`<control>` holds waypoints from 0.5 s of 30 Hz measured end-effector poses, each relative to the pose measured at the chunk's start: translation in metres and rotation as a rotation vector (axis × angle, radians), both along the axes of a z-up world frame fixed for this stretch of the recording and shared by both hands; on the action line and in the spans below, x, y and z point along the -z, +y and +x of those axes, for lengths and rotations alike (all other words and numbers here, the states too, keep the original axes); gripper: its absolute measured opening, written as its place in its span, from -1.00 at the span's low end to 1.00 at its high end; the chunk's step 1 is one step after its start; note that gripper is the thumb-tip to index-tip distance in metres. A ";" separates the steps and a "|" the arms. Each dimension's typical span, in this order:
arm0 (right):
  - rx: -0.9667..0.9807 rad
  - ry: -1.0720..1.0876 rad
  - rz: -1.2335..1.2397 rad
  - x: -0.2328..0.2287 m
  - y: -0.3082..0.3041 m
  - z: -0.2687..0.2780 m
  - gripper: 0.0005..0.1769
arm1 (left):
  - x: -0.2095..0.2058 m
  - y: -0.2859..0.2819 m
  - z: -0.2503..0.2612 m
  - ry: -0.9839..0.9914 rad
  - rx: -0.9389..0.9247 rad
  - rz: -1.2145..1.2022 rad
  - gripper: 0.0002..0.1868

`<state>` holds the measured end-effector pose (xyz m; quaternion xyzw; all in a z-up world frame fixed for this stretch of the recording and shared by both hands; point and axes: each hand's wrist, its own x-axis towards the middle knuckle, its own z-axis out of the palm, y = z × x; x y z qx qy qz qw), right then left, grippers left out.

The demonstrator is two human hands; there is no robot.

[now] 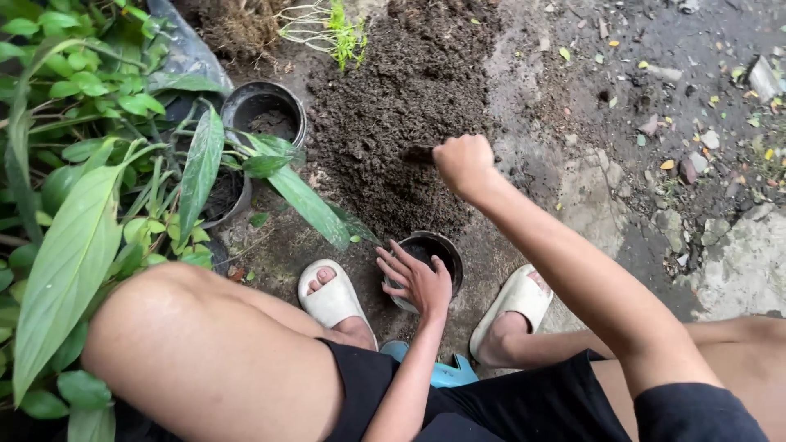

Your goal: Filling small plastic pots with soil using a hand trowel

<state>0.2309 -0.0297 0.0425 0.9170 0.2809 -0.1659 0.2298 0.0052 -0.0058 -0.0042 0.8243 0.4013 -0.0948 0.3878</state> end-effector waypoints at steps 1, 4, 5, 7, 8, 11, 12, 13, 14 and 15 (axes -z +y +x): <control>0.007 -0.004 -0.005 -0.017 -0.012 0.000 -0.80 | 0.000 -0.001 0.003 -0.004 0.007 -0.005 -0.01; 0.036 -0.052 0.029 -0.031 -0.031 -0.014 -0.80 | 0.000 0.001 0.000 0.013 0.002 -0.016 0.01; 0.086 -0.016 0.039 -0.015 -0.036 -0.022 -0.85 | 0.002 0.000 -0.002 0.019 0.002 -0.010 0.01; 0.138 -0.001 0.049 0.010 -0.045 -0.031 -0.87 | 0.005 -0.002 0.003 0.005 0.004 -0.007 0.01; 0.184 0.073 0.118 0.024 -0.049 -0.038 -0.82 | 0.007 -0.002 0.002 0.015 0.006 -0.001 0.01; 0.222 0.160 0.159 0.015 -0.066 -0.045 -0.68 | 0.007 -0.005 -0.003 0.032 0.011 0.007 0.01; 0.213 0.171 0.131 0.005 -0.071 -0.042 -0.63 | 0.007 -0.003 -0.001 0.037 0.013 0.009 0.01; 0.225 0.168 0.138 -0.023 -0.071 -0.046 -0.63 | 0.007 -0.001 -0.001 0.035 0.025 0.015 0.01; 0.320 0.234 0.152 -0.051 -0.071 -0.049 -0.68 | 0.007 -0.001 -0.003 0.035 0.021 0.003 0.00; 0.415 0.300 0.166 -0.078 -0.071 -0.053 -0.72 | 0.007 -0.001 -0.005 0.036 0.017 -0.010 0.00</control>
